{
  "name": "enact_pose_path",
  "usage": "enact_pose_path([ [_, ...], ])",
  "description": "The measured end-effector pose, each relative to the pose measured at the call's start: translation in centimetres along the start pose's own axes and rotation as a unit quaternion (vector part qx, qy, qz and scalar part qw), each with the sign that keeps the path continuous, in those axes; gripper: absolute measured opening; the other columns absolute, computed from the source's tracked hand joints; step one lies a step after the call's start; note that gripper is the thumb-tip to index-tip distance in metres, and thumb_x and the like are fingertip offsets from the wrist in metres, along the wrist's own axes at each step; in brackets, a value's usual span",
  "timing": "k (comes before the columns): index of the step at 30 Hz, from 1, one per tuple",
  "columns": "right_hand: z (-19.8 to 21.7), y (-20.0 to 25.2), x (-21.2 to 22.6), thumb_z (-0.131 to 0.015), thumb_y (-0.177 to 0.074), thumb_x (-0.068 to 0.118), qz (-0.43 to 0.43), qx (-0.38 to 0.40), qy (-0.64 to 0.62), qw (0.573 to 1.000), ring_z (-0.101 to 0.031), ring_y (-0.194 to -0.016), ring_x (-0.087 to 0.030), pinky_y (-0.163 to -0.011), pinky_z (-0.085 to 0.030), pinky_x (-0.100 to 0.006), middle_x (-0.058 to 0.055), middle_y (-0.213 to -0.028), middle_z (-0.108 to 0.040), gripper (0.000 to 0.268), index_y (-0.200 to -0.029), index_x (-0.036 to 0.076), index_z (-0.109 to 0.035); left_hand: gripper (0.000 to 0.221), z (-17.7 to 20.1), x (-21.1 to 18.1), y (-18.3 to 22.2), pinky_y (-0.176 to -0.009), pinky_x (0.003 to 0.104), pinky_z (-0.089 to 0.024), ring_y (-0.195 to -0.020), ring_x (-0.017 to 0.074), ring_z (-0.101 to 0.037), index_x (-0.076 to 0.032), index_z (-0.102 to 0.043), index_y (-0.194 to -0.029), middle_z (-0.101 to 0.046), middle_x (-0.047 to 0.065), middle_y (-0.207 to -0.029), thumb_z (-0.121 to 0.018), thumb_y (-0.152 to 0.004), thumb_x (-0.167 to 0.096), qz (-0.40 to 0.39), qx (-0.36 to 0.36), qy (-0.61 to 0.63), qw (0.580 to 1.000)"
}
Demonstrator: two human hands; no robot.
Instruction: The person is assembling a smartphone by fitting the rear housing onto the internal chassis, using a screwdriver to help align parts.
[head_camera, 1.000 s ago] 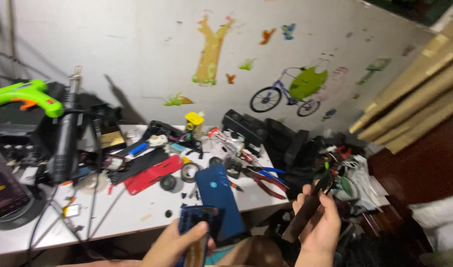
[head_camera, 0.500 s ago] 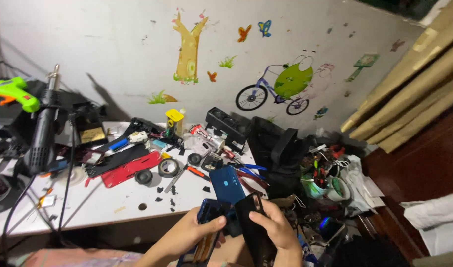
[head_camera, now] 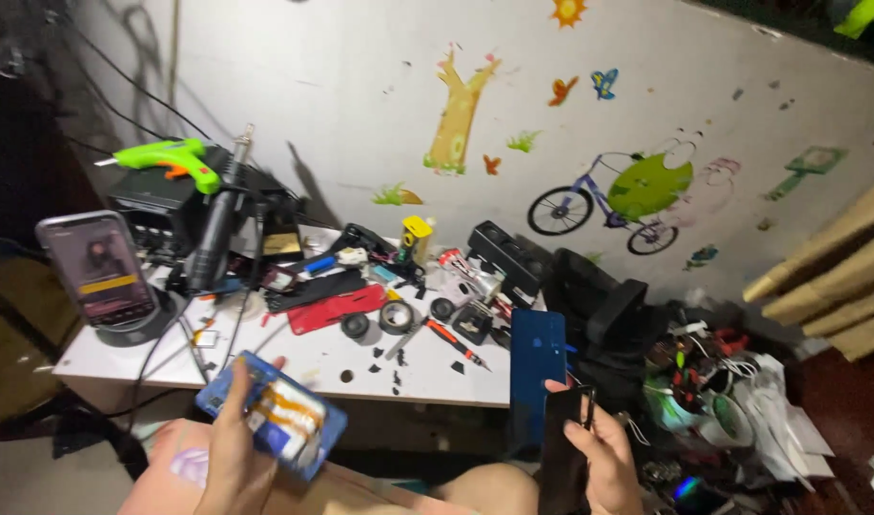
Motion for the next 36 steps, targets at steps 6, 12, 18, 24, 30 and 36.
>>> enact_pose_path([
  [6,-1.8,0.5,0.0,-0.067,-0.102,0.011,-0.027,-0.018,0.015,0.999,-0.064,-0.075,-0.025,-0.070,-0.044,-0.031,-0.014,-0.089,-0.073,0.061,-0.161,0.001,-0.077,0.045,-0.2,-2.3,0.8,-0.094,0.051,-0.067,-0.106,0.0277,-0.079,0.008,-0.075,-0.127,-0.083,0.017,-0.127,-0.080,-0.107,-0.033,-0.111,-0.093,0.102,0.984],
  [12,-3.4,1.4,-0.2,-0.071,-0.100,0.017,-0.067,-0.004,0.000,0.998,-0.060,-0.066,-0.023,-0.061,-0.037,-0.031,-0.008,-0.081,-0.065,0.066,-0.164,0.005,-0.076,0.046,-3.2,-2.4,3.9,-0.082,0.047,-0.061,-0.116,0.0288,-0.079,-0.009,-0.072,-0.147,-0.083,0.013,-0.129,-0.079,-0.102,-0.013,-0.094,-0.050,0.050,0.993],
  [18,-2.1,0.2,-2.4,-0.067,-0.107,0.018,-0.097,0.001,-0.028,0.995,-0.074,-0.081,-0.028,-0.072,-0.048,-0.032,-0.010,-0.098,-0.080,0.068,-0.175,0.011,-0.067,0.046,-2.0,-0.9,5.1,-0.114,0.054,-0.060,-0.132,0.0461,-0.074,0.016,-0.064,-0.146,-0.076,0.035,-0.140,-0.069,-0.101,0.008,-0.090,-0.023,0.047,0.995],
  [24,-5.2,1.0,-1.5,-0.065,-0.103,0.008,-0.090,0.050,-0.054,0.993,-0.078,-0.092,-0.042,-0.083,-0.057,-0.045,-0.028,-0.121,-0.086,0.072,-0.174,0.007,-0.064,0.082,0.8,0.0,3.5,-0.124,0.046,-0.051,-0.139,0.0388,-0.070,0.000,-0.053,-0.169,-0.071,0.029,-0.153,-0.071,-0.090,0.017,-0.135,0.036,0.021,0.990],
  [30,-7.2,1.7,-1.8,-0.075,-0.100,0.012,-0.082,0.089,-0.031,0.992,-0.064,-0.065,-0.026,-0.068,-0.047,-0.034,-0.008,-0.081,-0.069,0.072,-0.171,0.006,-0.069,0.117,1.7,-0.9,3.4,-0.108,0.049,-0.063,-0.119,0.0334,-0.074,-0.018,-0.027,-0.188,-0.072,0.027,-0.144,-0.079,-0.089,0.014,-0.181,-0.001,-0.103,0.978],
  [36,-12.0,4.1,-0.6,-0.063,-0.100,-0.001,-0.150,0.067,-0.064,0.984,-0.076,-0.123,-0.051,-0.111,-0.053,-0.049,-0.033,-0.143,-0.081,0.073,-0.173,-0.002,-0.064,0.104,1.6,-1.7,4.0,-0.081,0.051,-0.076,-0.099,0.0286,-0.072,-0.016,-0.045,-0.180,-0.078,0.023,-0.123,-0.088,-0.088,0.007,-0.177,-0.059,-0.220,0.958],
])
Point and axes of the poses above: each hand's wrist, its own y-axis away from the middle knuckle, its own z-axis out of the back of the hand, x = y × z, the point moved 10 cm from there along -y, towards the middle knuckle
